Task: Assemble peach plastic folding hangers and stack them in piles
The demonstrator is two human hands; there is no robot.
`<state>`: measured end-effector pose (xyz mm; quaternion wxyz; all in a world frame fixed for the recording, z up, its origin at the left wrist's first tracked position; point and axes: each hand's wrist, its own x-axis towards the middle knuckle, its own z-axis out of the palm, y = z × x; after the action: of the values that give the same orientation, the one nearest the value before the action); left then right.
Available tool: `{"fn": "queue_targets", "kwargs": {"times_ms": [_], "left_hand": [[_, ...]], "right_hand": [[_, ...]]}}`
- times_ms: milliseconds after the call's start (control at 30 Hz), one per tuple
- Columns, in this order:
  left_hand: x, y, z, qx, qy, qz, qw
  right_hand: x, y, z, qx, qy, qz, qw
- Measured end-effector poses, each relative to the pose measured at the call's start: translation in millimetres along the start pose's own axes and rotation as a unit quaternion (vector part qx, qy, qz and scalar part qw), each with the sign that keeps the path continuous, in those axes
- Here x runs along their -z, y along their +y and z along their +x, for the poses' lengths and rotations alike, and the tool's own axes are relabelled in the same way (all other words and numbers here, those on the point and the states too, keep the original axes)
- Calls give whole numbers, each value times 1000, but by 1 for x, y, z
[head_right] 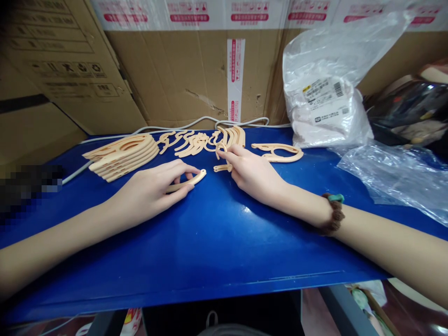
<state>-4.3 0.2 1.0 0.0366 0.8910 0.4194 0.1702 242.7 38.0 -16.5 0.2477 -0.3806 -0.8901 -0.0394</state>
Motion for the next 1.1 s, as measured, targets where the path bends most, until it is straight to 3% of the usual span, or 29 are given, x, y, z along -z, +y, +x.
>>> {"fn": "queue_targets", "kwargs": {"times_ms": [100, 200, 400, 567, 767, 967, 1100], "left_hand": [[-2, 0, 1, 8, -3, -22, 1000], [-4, -1, 1, 7, -5, -35, 999], [-4, -2, 0, 7, -9, -41, 999], [-4, -1, 3, 13, -10, -71, 997], [-3, 1, 6, 38, -9, -138, 990], [-1, 2, 6, 63, -12, -168, 984], [-2, 2, 7, 48, -21, -150, 987]], "right_hand": [[2, -3, 1, 17, 31, 55, 998], [7, -9, 1, 7, 46, 173, 984], [15, -17, 2, -91, -32, 404, 910], [12, -15, 6, -166, -36, 477, 862], [6, -15, 5, -136, -45, 526, 838], [3, -16, 4, -143, -71, 643, 749], [4, -17, 5, -157, -116, 646, 738]]}}
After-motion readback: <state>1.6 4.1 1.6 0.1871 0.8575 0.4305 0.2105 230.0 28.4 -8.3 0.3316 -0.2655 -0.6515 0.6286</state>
